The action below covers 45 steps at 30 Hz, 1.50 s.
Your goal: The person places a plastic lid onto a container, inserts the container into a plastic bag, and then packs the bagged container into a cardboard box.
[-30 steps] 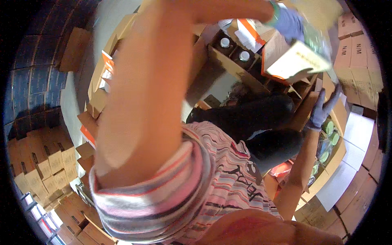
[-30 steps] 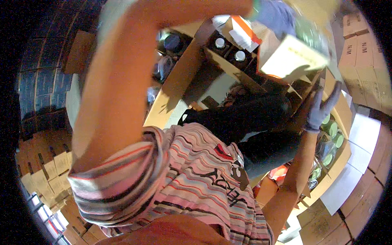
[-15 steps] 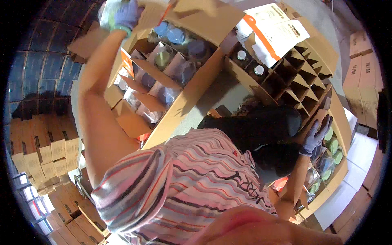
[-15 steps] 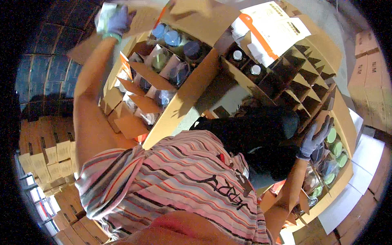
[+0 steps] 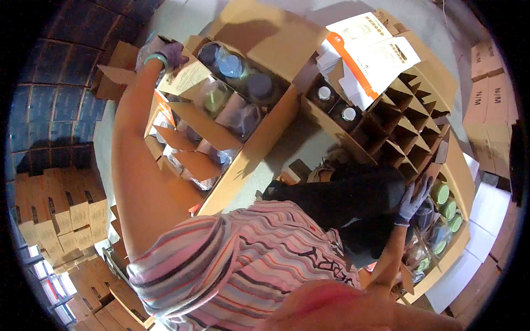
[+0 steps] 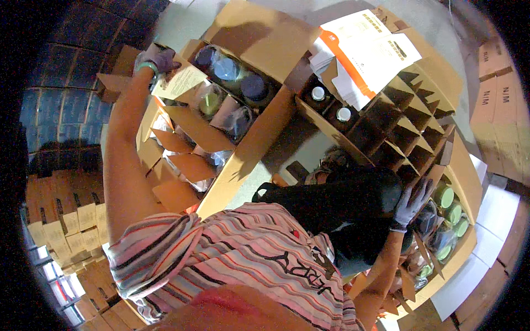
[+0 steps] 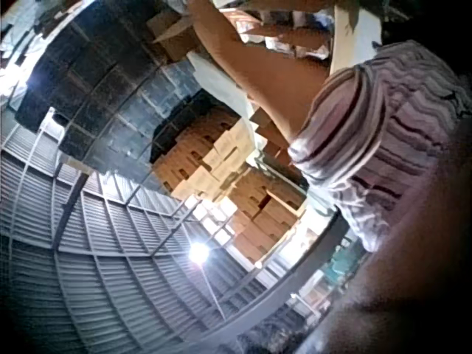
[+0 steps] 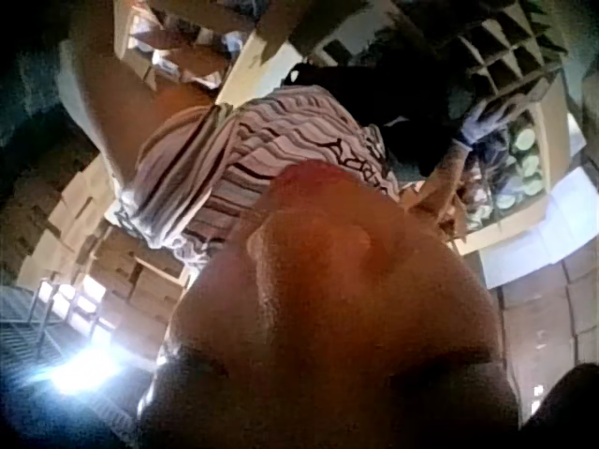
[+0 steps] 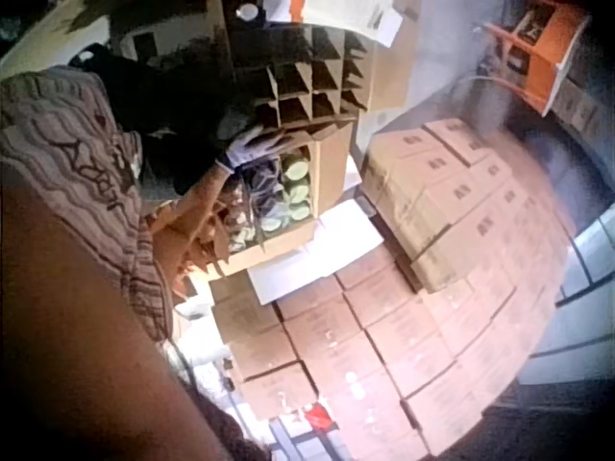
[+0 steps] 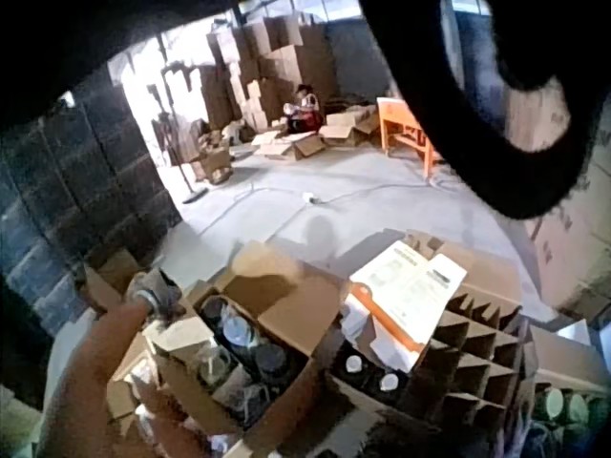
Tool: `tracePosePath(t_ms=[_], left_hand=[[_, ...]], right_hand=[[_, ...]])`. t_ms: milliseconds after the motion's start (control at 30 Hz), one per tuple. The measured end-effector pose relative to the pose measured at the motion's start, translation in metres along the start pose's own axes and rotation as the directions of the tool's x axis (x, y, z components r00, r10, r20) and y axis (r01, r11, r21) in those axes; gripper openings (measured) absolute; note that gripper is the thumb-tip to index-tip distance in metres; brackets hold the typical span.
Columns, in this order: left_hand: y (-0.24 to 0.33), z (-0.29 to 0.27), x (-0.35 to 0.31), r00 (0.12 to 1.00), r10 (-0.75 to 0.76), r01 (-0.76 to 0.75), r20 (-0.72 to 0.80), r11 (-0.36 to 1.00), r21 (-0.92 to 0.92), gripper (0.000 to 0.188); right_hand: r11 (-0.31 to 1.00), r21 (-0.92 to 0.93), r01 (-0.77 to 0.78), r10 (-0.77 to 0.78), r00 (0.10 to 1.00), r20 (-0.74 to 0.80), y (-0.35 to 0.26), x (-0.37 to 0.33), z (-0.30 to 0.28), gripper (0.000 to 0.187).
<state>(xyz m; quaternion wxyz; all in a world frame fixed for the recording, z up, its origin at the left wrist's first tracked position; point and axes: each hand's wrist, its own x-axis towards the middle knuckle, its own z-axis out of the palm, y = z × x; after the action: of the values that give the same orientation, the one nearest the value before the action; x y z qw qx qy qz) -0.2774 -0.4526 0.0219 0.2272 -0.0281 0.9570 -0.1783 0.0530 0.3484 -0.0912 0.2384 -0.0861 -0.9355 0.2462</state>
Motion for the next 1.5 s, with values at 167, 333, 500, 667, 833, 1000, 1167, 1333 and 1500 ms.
tracePosePath(t_ms=[167, 333, 500, 667, 833, 1000, 1167, 1333, 1500], left_hand=[[-0.033, -0.003, 0.05, 0.99, 0.121, -0.113, 0.074, 0.988, -0.11, 0.06], [0.022, 0.06, 0.047, 0.994, 0.068, -0.082, -0.083, 0.98, -0.18, 0.034], [-0.027, 0.079, -0.015, 0.992, -0.001, -0.026, -0.123, 0.975, -0.222, 0.039], [-0.078, 0.098, -0.041, 0.998, -0.055, 0.059, 0.02, 0.896, -0.439, 0.059], [-0.028, 0.075, 0.058, 0.984, 0.174, -0.178, 0.036, 0.966, 0.186, 0.049], [0.043, 0.095, 0.088, 0.996, 0.087, -0.088, -0.015, 0.976, -0.197, 0.045], [0.041, 0.116, 0.059, 0.986, -0.022, -0.011, -0.164, 0.98, -0.196, 0.045], [0.025, 0.143, 0.026, 0.976, -0.111, 0.062, -0.186, 0.967, -0.248, 0.046], [0.037, 0.124, 0.043, 0.963, -0.16, 0.098, -0.218, 0.957, -0.272, 0.047]], right_hand=[[0.997, 0.08, -0.023, 0.022, 1.0, 0.014, 0.017, -0.003, 0.009, 0.049], [0.995, 0.003, -0.101, 0.101, 0.992, 0.076, 0.015, -0.002, 0.016, 0.048], [0.987, -0.054, -0.151, 0.155, 0.985, 0.079, 0.031, 0.003, 0.049, 0.05], [0.997, -0.051, 0.054, -0.045, 0.985, 0.164, 0.059, 0.001, 0.079, 0.046], [0.984, -0.098, 0.148, -0.133, 0.98, 0.147, 0.063, -0.009, 0.084, 0.036], [0.982, -0.172, 0.072, -0.05, 0.99, 0.13, 0.091, -0.035, 0.066, 0.051], [0.973, 0.002, -0.231, 0.229, 0.968, 0.1, 0.063, -0.047, 0.063, 0.05], [0.924, 0.182, -0.337, 0.31, 0.937, 0.161, 0.065, -0.03, 0.081, 0.045], [0.988, -0.131, -0.084, 0.114, 0.964, 0.238, 0.005, 0.01, 0.087, 0.043]])
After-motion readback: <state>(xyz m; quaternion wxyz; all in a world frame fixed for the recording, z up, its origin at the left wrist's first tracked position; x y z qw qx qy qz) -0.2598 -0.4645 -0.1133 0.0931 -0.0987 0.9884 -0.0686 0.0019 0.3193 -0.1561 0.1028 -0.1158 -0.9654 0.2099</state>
